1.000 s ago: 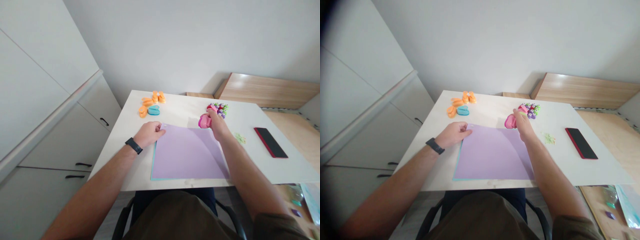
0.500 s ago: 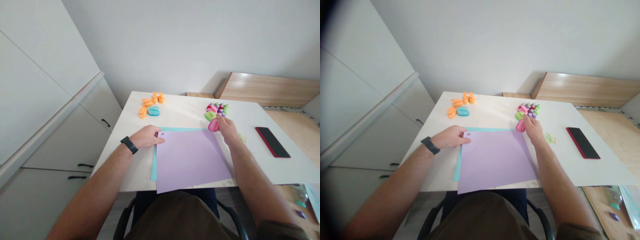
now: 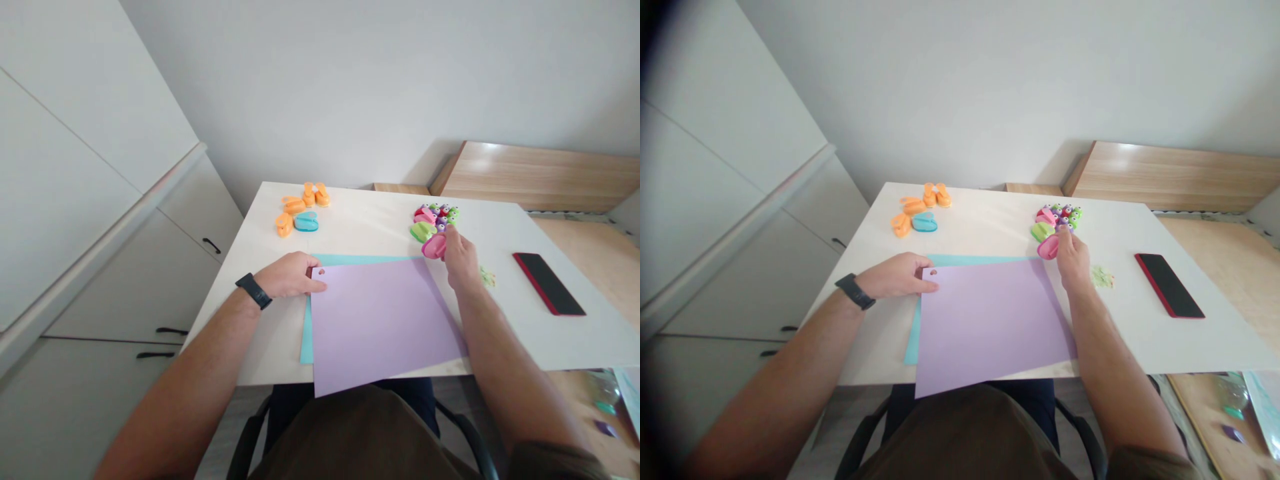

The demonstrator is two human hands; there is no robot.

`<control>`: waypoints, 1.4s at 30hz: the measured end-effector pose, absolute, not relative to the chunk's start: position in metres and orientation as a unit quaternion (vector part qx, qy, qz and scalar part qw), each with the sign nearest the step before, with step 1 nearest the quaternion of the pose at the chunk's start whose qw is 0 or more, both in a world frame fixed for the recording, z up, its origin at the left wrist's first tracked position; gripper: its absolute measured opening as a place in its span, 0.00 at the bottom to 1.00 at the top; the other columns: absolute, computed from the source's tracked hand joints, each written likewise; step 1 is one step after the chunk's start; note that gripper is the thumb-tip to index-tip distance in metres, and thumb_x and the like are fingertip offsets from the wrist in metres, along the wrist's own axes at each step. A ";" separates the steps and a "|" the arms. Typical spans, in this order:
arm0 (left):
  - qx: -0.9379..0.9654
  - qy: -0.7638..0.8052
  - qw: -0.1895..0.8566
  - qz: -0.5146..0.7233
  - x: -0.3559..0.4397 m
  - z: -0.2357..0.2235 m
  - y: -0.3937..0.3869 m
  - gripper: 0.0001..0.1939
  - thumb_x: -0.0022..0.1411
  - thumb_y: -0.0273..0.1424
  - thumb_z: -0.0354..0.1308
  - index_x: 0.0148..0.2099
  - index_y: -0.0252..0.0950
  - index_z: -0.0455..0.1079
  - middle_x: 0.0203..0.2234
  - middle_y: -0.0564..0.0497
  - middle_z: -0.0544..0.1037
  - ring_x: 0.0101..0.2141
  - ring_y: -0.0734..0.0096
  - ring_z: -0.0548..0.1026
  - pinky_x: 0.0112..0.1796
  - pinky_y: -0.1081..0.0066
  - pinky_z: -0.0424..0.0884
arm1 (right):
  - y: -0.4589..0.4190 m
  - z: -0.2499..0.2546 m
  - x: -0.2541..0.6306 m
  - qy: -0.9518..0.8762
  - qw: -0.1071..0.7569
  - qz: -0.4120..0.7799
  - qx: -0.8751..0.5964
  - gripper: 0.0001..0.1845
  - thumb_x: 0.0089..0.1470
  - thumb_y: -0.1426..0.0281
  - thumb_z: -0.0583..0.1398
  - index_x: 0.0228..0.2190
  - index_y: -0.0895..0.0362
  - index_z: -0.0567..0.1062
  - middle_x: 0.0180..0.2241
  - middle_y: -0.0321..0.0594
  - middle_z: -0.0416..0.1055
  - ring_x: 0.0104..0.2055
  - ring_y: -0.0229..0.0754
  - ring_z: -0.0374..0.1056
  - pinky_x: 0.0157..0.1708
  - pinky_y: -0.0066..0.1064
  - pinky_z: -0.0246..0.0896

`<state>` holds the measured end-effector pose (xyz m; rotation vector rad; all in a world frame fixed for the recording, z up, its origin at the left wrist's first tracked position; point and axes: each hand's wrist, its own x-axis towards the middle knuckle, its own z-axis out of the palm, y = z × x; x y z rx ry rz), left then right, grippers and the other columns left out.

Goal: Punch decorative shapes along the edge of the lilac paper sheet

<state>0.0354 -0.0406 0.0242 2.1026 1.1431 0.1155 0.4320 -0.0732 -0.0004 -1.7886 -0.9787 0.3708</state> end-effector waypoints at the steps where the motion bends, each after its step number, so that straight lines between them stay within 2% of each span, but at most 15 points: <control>1: 0.817 0.447 0.361 0.047 0.035 0.024 -0.040 0.18 0.53 0.46 0.64 0.37 0.37 0.78 0.25 0.54 0.77 0.26 0.68 0.72 0.28 0.71 0.59 | -0.072 -0.002 0.432 -0.399 0.523 0.162 -0.736 0.37 0.58 0.37 0.52 0.25 0.56 0.77 0.17 0.37 0.67 0.21 0.39 0.59 0.21 0.32 0.53; 7: 0.804 0.469 0.360 0.057 0.037 0.022 -0.040 0.22 0.53 0.49 0.64 0.42 0.38 0.77 0.26 0.53 0.77 0.27 0.67 0.73 0.28 0.71 0.61 | -0.069 0.000 0.428 -0.336 0.586 0.265 -0.688 0.31 0.57 0.41 0.56 0.28 0.57 0.77 0.19 0.36 0.67 0.20 0.38 0.60 0.18 0.31 0.53; 10: 0.804 0.476 0.353 0.061 0.038 0.023 -0.041 0.21 0.54 0.49 0.63 0.41 0.38 0.77 0.25 0.53 0.77 0.27 0.67 0.73 0.28 0.70 0.61 | -0.071 0.011 0.427 -0.284 0.612 0.415 -0.610 0.25 0.58 0.47 0.56 0.30 0.56 0.75 0.24 0.39 0.70 0.22 0.40 0.64 0.19 0.31 0.57; 13: 0.807 0.474 0.348 0.060 0.039 0.024 -0.041 0.20 0.55 0.50 0.62 0.40 0.39 0.77 0.24 0.53 0.76 0.26 0.67 0.72 0.28 0.70 0.61 | -0.077 0.022 0.426 -0.257 0.597 0.555 -0.519 0.23 0.57 0.50 0.55 0.31 0.57 0.76 0.27 0.43 0.73 0.25 0.41 0.66 0.21 0.32 0.61; 20: 0.815 0.472 0.333 0.055 0.039 0.024 -0.041 0.20 0.56 0.50 0.61 0.39 0.39 0.76 0.26 0.52 0.77 0.27 0.66 0.73 0.29 0.70 0.60 | -0.086 0.030 0.425 -0.248 0.586 0.640 -0.430 0.17 0.56 0.56 0.57 0.32 0.56 0.77 0.26 0.40 0.71 0.23 0.39 0.61 0.24 0.32 0.60; 27: 0.814 0.471 0.335 0.051 0.040 0.023 -0.040 0.20 0.56 0.50 0.60 0.38 0.39 0.76 0.26 0.52 0.77 0.27 0.66 0.72 0.29 0.70 0.59 | -0.088 0.035 0.421 -0.269 0.582 0.623 -0.448 0.17 0.55 0.56 0.57 0.29 0.56 0.75 0.25 0.39 0.70 0.22 0.38 0.59 0.24 0.33 0.58; 31: 0.815 0.475 0.330 0.046 0.041 0.024 -0.040 0.20 0.56 0.50 0.60 0.38 0.39 0.75 0.26 0.52 0.77 0.28 0.66 0.72 0.29 0.70 0.59 | -0.091 0.042 0.425 -0.296 0.585 0.580 -0.484 0.19 0.56 0.54 0.56 0.28 0.56 0.75 0.25 0.41 0.71 0.24 0.40 0.63 0.23 0.33 0.59; 35: 0.820 0.471 0.323 0.038 0.041 0.023 -0.040 0.20 0.58 0.50 0.59 0.39 0.39 0.75 0.26 0.53 0.77 0.28 0.66 0.73 0.29 0.70 0.60 | -0.097 0.042 0.455 -0.355 0.571 0.489 -0.555 0.20 0.55 0.53 0.56 0.25 0.55 0.75 0.27 0.46 0.74 0.29 0.46 0.68 0.24 0.35 0.60; 38: 0.819 0.473 0.323 0.037 0.042 0.023 -0.040 0.19 0.58 0.50 0.59 0.38 0.39 0.74 0.27 0.52 0.77 0.28 0.66 0.73 0.29 0.70 0.60 | -0.102 0.034 0.488 -0.370 0.542 0.389 -0.647 0.20 0.54 0.53 0.58 0.23 0.56 0.76 0.24 0.49 0.74 0.28 0.47 0.68 0.25 0.37 0.62; 42: 0.820 0.472 0.321 0.038 0.042 0.022 -0.040 0.19 0.58 0.50 0.59 0.37 0.39 0.74 0.27 0.53 0.77 0.28 0.66 0.74 0.29 0.70 0.60 | -0.108 0.024 0.524 -0.331 0.485 0.277 -0.761 0.20 0.51 0.53 0.60 0.22 0.55 0.76 0.18 0.46 0.71 0.23 0.47 0.65 0.20 0.38 0.56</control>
